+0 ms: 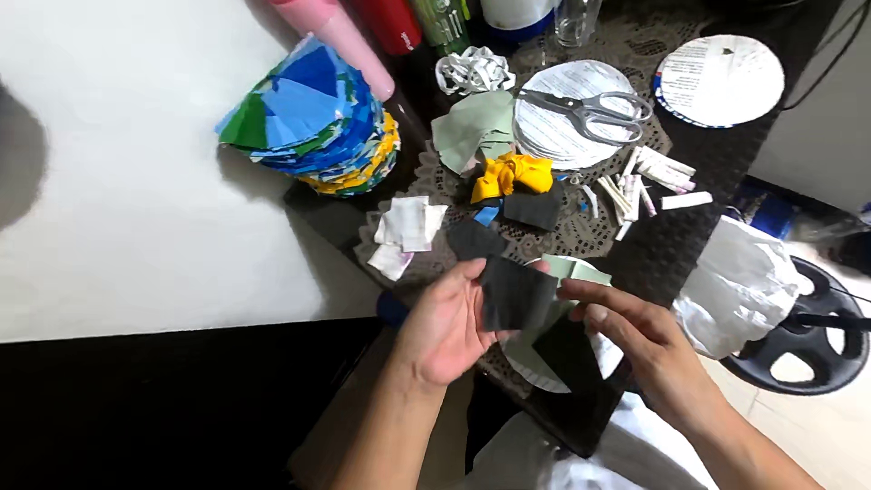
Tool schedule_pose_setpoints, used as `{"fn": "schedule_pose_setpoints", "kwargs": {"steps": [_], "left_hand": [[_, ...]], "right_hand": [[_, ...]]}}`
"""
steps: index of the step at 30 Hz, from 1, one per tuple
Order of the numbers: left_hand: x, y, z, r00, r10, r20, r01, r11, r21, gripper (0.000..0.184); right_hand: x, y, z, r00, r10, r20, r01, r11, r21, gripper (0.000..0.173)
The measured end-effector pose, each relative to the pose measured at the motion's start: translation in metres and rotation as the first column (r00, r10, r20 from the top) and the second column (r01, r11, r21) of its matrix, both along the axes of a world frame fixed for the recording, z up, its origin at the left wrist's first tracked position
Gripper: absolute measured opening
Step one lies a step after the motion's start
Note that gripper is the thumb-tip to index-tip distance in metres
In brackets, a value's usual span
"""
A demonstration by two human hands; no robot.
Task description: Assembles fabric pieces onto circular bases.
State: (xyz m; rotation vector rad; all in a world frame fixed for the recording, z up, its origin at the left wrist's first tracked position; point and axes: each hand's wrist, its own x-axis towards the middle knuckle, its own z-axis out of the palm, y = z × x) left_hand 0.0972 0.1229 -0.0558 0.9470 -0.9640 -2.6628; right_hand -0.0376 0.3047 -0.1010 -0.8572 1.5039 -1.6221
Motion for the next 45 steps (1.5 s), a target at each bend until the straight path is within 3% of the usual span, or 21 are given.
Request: {"fn": "schedule_pose_setpoints", "kwargs": {"steps": [2, 4, 6, 8, 12, 16, 19, 23, 27, 31, 34, 41, 45], "left_hand": [[-0.002, 0.012, -0.002, 0.997, -0.069, -0.036, 0.071, 0.996, 0.055, 0.056], [-0.003, 0.022, -0.007, 0.989, -0.113, -0.094, 0.12, 0.99, 0.077, 0.043], [-0.006, 0.033, -0.011, 0.994, -0.092, -0.059, 0.093, 0.996, 0.019, 0.024], [-0.01, 0.042, -0.012, 0.996, -0.088, -0.026, 0.086, 0.994, -0.061, 0.029], [-0.018, 0.058, -0.017, 0.994, -0.09, 0.066, 0.107, 0.936, -0.336, 0.037], [-0.021, 0.071, -0.036, 0.997, -0.053, 0.055, 0.076, 0.757, -0.649, 0.048], [-0.018, 0.078, -0.051, 0.998, -0.063, -0.015, 0.028, 0.631, -0.775, 0.061], [-0.012, 0.084, -0.062, 0.998, -0.059, -0.004, 0.022, 0.426, -0.905, 0.023], [-0.011, 0.085, -0.062, 0.994, -0.046, 0.095, 0.105, 0.325, -0.94, 0.022], [-0.014, 0.085, -0.062, 0.981, -0.02, 0.192, 0.193, 0.142, -0.971, 0.026], [-0.015, 0.084, -0.063, 0.968, -0.008, 0.25, 0.25, 0.016, -0.968, 0.026], [-0.016, 0.084, -0.061, 0.951, -0.021, 0.308, 0.308, -0.028, -0.951, 0.029], [-0.018, 0.085, -0.064, 0.951, 0.002, 0.309, 0.307, -0.104, -0.946, 0.03]], "right_hand": [[-0.001, 0.004, 0.002, 0.982, 0.038, 0.186, -0.034, 0.999, -0.022, 0.028], [-0.001, 0.009, 0.003, 0.953, 0.049, 0.297, -0.037, 0.998, -0.046, 0.015], [-0.001, 0.015, 0.002, 0.94, 0.038, 0.338, -0.021, 0.998, -0.054, 0.007], [-0.001, 0.02, 0.0, 0.939, -0.003, 0.343, 0.017, 0.999, -0.039, 0.006], [-0.001, 0.032, -0.006, 0.949, -0.07, 0.307, 0.082, 0.996, -0.025, 0.01], [-0.001, 0.042, -0.01, 0.948, -0.182, 0.26, 0.174, 0.983, 0.054, 0.012], [-0.002, 0.046, -0.013, 0.955, -0.232, 0.185, 0.209, 0.969, 0.135, 0.008], [-0.005, 0.052, -0.02, 0.971, -0.233, 0.053, 0.219, 0.956, 0.198, 0.006], [-0.005, 0.056, -0.02, 0.962, -0.222, -0.159, 0.257, 0.931, 0.257, 0.008], [0.0, 0.056, -0.027, 0.826, -0.154, -0.543, 0.361, 0.884, 0.298, 0.018], [0.003, 0.054, -0.03, 0.745, -0.109, -0.659, 0.393, 0.869, 0.3, 0.019], [0.003, 0.052, -0.027, 0.678, -0.035, -0.734, 0.414, 0.844, 0.342, 0.018], [0.001, 0.05, -0.026, 0.654, -0.015, -0.757, 0.42, 0.839, 0.346, 0.017]]}}
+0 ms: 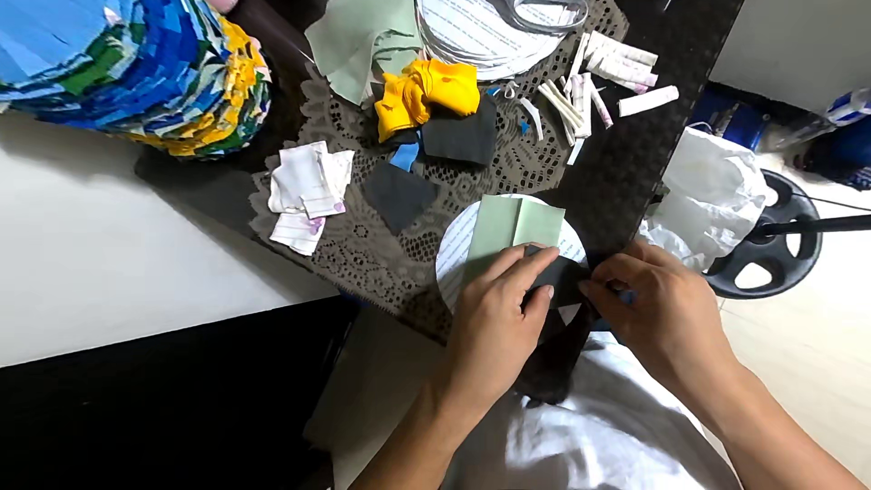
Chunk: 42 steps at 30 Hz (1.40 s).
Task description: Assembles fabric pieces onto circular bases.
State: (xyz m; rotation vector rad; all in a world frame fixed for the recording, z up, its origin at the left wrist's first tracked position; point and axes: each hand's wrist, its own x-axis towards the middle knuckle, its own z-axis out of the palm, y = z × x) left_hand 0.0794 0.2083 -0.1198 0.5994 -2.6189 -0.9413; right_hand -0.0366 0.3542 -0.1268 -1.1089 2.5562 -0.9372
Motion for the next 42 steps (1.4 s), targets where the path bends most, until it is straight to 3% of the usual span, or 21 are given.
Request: {"fn": "schedule_pose_setpoints", "kwargs": {"steps": [4, 12, 18, 31, 42], "left_hand": [[-0.001, 0.0, -0.002, 1.0, -0.005, 0.006, 0.005, 0.999, -0.033, 0.031], [-0.002, -0.002, -0.002, 0.999, -0.045, 0.01, 0.046, 0.997, -0.054, 0.03], [-0.004, -0.002, 0.0, 0.997, -0.072, 0.024, 0.073, 0.994, -0.084, 0.028], [-0.003, 0.0, -0.002, 0.999, -0.025, 0.023, 0.026, 0.997, -0.074, 0.031], [-0.002, 0.001, -0.002, 1.0, -0.006, 0.023, 0.007, 0.998, -0.067, 0.031]], "right_hand": [[0.0, 0.0, -0.003, 1.0, 0.001, -0.019, -0.001, 1.0, -0.016, 0.015], [-0.002, 0.034, -0.021, 0.989, -0.053, 0.14, 0.084, 0.97, -0.229, 0.014], [0.011, 0.031, -0.031, 0.998, -0.059, 0.0, 0.056, 0.94, -0.337, 0.015], [0.022, 0.029, -0.044, 0.977, -0.03, -0.21, -0.05, 0.93, -0.365, 0.017], [0.022, 0.029, -0.046, 0.977, -0.036, -0.211, -0.047, 0.928, -0.371, 0.015]]}}
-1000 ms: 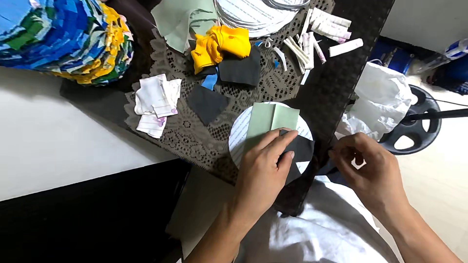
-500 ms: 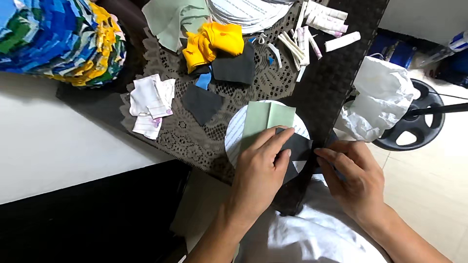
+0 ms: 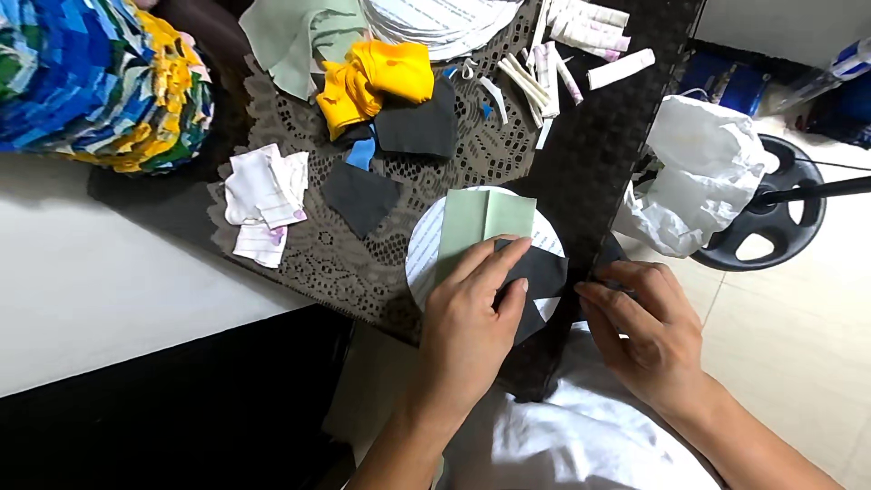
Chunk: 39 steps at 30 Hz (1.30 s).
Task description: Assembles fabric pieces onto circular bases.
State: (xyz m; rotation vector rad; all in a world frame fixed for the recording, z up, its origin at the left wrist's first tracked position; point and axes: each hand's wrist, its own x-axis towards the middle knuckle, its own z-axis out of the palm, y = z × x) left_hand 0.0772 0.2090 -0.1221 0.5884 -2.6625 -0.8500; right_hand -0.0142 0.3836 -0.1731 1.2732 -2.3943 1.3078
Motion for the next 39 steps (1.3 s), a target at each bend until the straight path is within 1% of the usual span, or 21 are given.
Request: {"fn": "schedule_pose_setpoints", "kwargs": {"steps": [6, 10, 15, 22, 34, 36, 37, 39], "left_hand": [[0.0006, -0.0002, -0.0002, 1.0, 0.003, 0.005, -0.003, 1.0, -0.003, 0.031], [0.0003, -0.0021, 0.0, 1.0, -0.01, 0.019, 0.01, 1.0, -0.008, 0.032], [0.0001, -0.0038, 0.0002, 0.999, -0.028, 0.022, 0.028, 1.0, -0.004, 0.032], [-0.0013, -0.002, -0.0007, 1.0, -0.01, -0.001, 0.01, 1.0, -0.005, 0.027], [-0.0007, 0.0, -0.0015, 1.0, 0.014, -0.003, -0.014, 1.0, -0.015, 0.029], [-0.0006, -0.0002, -0.0018, 1.0, 0.012, -0.001, -0.012, 1.0, -0.017, 0.029], [-0.0004, -0.0004, -0.0018, 1.0, 0.009, 0.003, -0.009, 1.0, -0.018, 0.029], [-0.0006, -0.0006, -0.0017, 1.0, 0.004, 0.006, -0.004, 1.0, -0.023, 0.029]], "right_hand": [[-0.0003, -0.0002, -0.0001, 1.0, 0.006, 0.003, -0.006, 1.0, 0.0, 0.015], [0.0001, -0.0025, 0.0002, 1.0, 0.005, -0.018, -0.005, 1.0, 0.002, 0.02], [-0.0011, -0.0054, 0.0019, 0.996, 0.027, -0.08, -0.019, 0.995, 0.103, 0.028], [-0.0007, -0.0025, -0.0007, 0.995, 0.033, -0.098, -0.023, 0.994, 0.103, 0.029], [-0.0017, -0.0023, -0.0019, 0.993, 0.052, -0.106, -0.039, 0.992, 0.117, 0.031], [-0.0023, -0.0018, -0.0027, 0.995, 0.051, -0.083, -0.044, 0.995, 0.088, 0.03], [-0.0027, -0.0007, -0.0027, 0.998, 0.049, -0.041, -0.047, 0.997, 0.054, 0.029], [-0.0055, 0.0039, -0.0007, 0.995, 0.032, 0.096, -0.03, 0.999, -0.028, 0.028]]}}
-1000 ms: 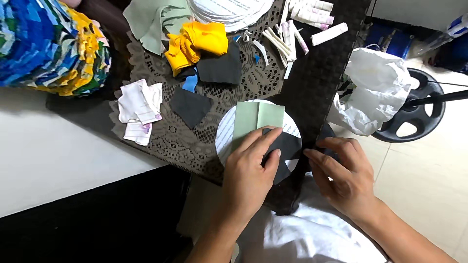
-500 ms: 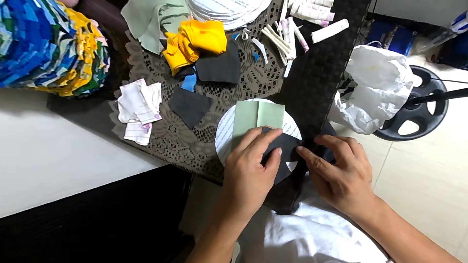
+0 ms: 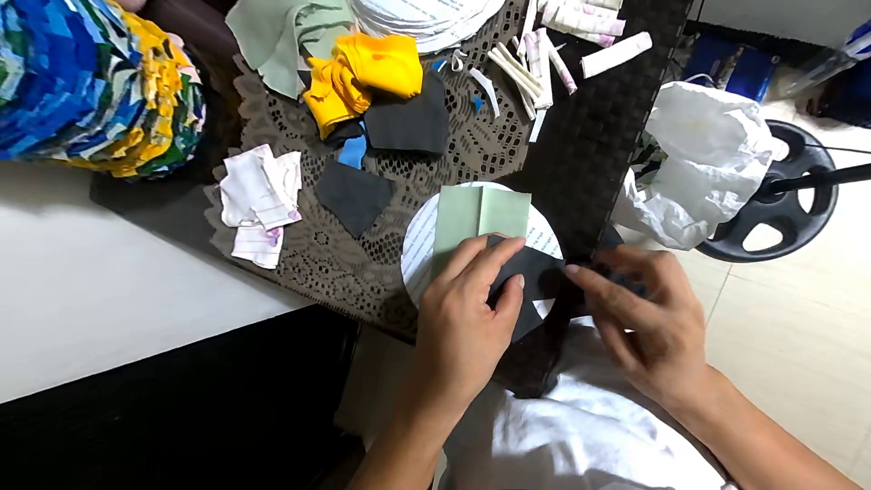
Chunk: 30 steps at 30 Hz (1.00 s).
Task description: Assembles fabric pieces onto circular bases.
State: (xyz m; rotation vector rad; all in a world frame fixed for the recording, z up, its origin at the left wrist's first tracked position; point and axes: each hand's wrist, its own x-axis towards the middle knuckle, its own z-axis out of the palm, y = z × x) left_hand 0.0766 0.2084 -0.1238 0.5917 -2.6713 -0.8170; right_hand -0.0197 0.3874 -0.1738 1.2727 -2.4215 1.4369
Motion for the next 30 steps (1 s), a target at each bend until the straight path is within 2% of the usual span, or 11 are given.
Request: {"fn": "schedule_pose_setpoints", "kwargs": {"steps": [2, 5, 10, 16, 30], "left_hand": [[0.0, 0.0, 0.0, 1.0, 0.0, -0.001, 0.0, 1.0, -0.002, 0.029], [0.0, 0.0, 0.0, 1.0, 0.003, -0.001, -0.003, 1.0, 0.001, 0.029], [0.0, 0.0, 0.001, 1.0, -0.004, 0.001, 0.004, 1.0, 0.004, 0.029], [0.001, 0.0, 0.0, 1.0, -0.005, 0.001, 0.005, 1.0, 0.007, 0.03], [0.003, -0.002, 0.008, 0.999, -0.016, 0.038, 0.014, 0.999, 0.048, 0.033]], "right_hand": [[-0.005, 0.004, 0.002, 0.991, -0.039, 0.128, 0.047, 0.997, -0.065, 0.026], [-0.011, 0.006, 0.0, 0.981, -0.082, 0.178, 0.101, 0.99, -0.098, 0.022], [-0.007, -0.001, 0.001, 0.985, -0.083, 0.154, 0.096, 0.992, -0.08, 0.016], [-0.004, -0.014, 0.005, 0.998, -0.058, 0.018, 0.058, 0.998, -0.022, 0.014], [0.001, -0.028, 0.003, 0.997, -0.06, -0.039, 0.064, 0.992, 0.11, 0.013]]}}
